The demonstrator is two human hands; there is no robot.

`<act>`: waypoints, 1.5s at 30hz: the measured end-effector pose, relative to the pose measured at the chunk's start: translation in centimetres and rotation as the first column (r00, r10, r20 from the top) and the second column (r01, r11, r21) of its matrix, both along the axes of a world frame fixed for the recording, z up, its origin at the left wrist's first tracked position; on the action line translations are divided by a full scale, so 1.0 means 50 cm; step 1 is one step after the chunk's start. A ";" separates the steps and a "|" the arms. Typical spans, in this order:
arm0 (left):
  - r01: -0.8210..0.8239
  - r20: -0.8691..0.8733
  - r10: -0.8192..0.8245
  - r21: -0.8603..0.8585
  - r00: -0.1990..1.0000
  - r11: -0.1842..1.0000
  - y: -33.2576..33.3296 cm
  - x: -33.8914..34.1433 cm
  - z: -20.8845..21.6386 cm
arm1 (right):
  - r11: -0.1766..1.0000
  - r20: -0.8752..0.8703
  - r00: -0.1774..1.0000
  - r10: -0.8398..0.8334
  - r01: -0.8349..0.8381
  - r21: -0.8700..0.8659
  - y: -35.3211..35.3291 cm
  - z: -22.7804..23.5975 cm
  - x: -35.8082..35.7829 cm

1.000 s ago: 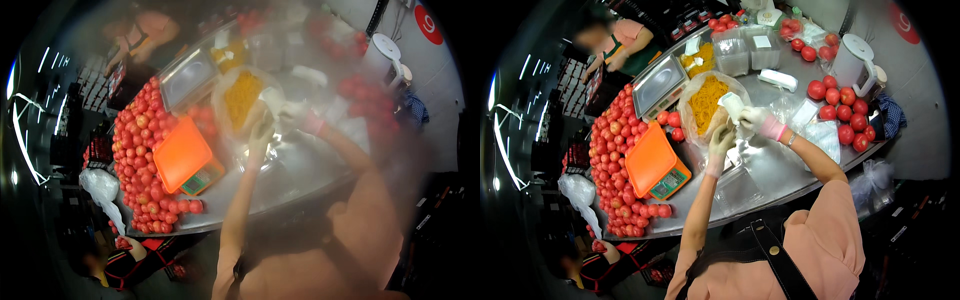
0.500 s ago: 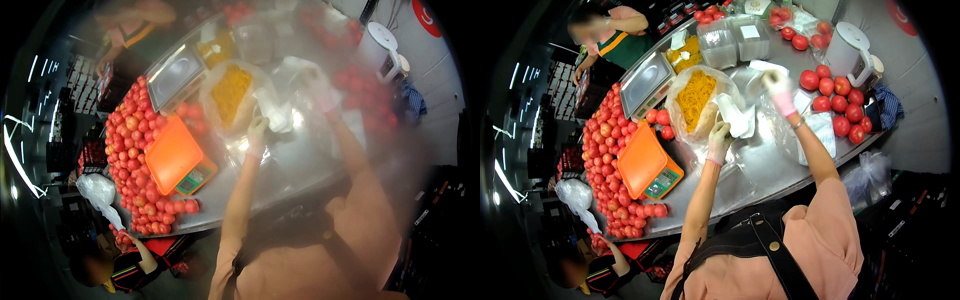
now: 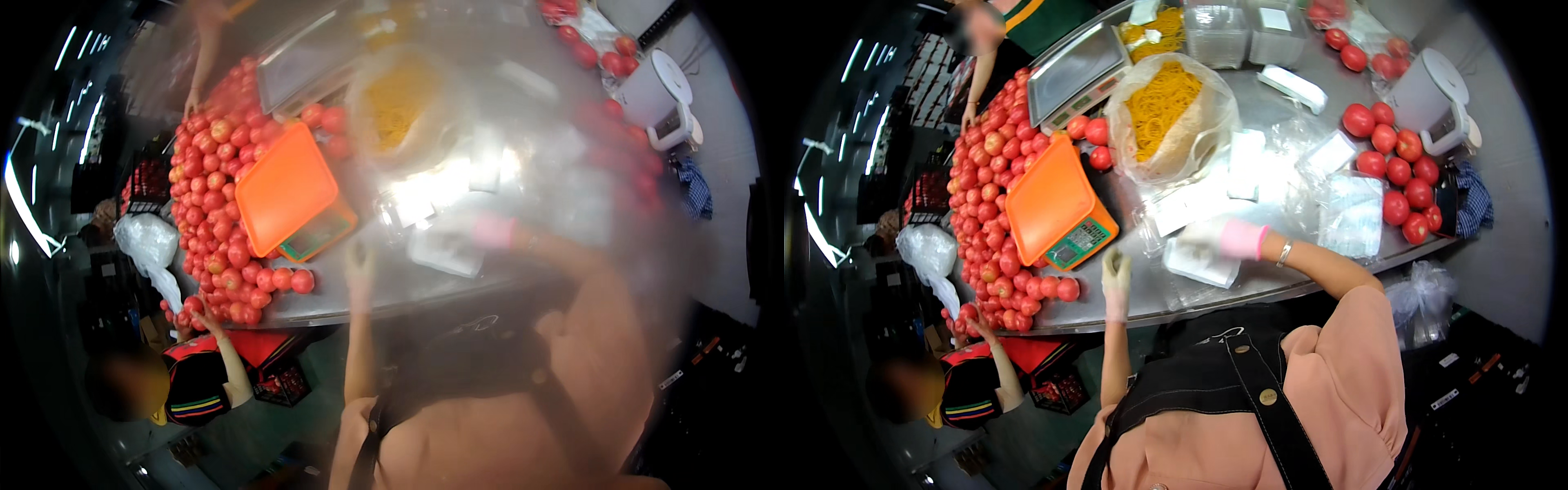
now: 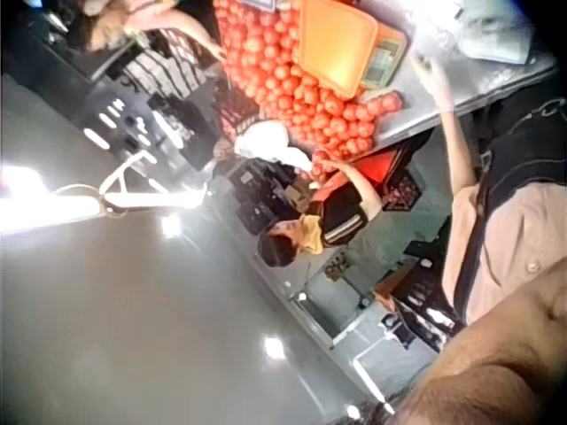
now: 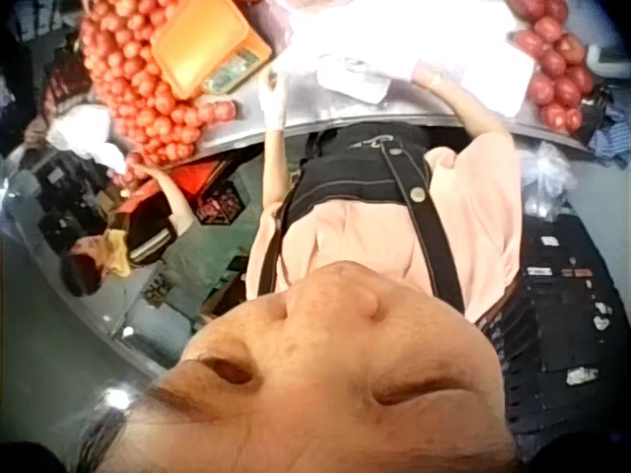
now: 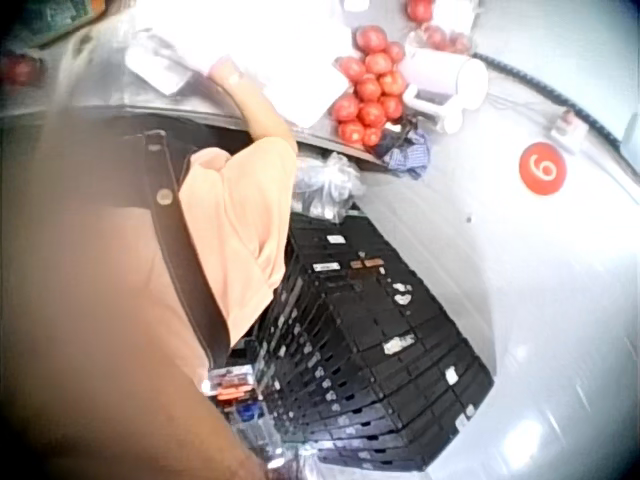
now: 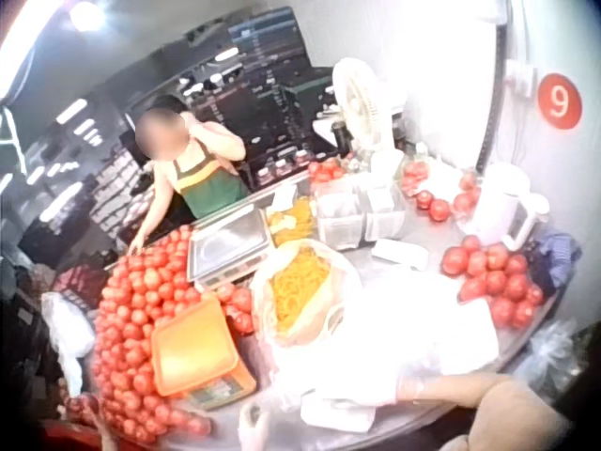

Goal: The person weighs tomatoes on an orange scale and places them into plastic containers, then stacks the filled containers into a larger black crate.

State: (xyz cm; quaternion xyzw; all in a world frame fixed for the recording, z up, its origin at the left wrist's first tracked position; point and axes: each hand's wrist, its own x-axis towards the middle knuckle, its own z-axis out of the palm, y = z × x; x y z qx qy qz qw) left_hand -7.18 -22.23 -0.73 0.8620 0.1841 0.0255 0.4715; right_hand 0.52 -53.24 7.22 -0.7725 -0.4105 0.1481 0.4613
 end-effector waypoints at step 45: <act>-0.501 0.317 0.402 0.357 0.859 0.788 0.328 -0.103 -0.001 | 0.925 0.107 0.936 -0.335 0.348 -0.152 0.348 0.002 -0.124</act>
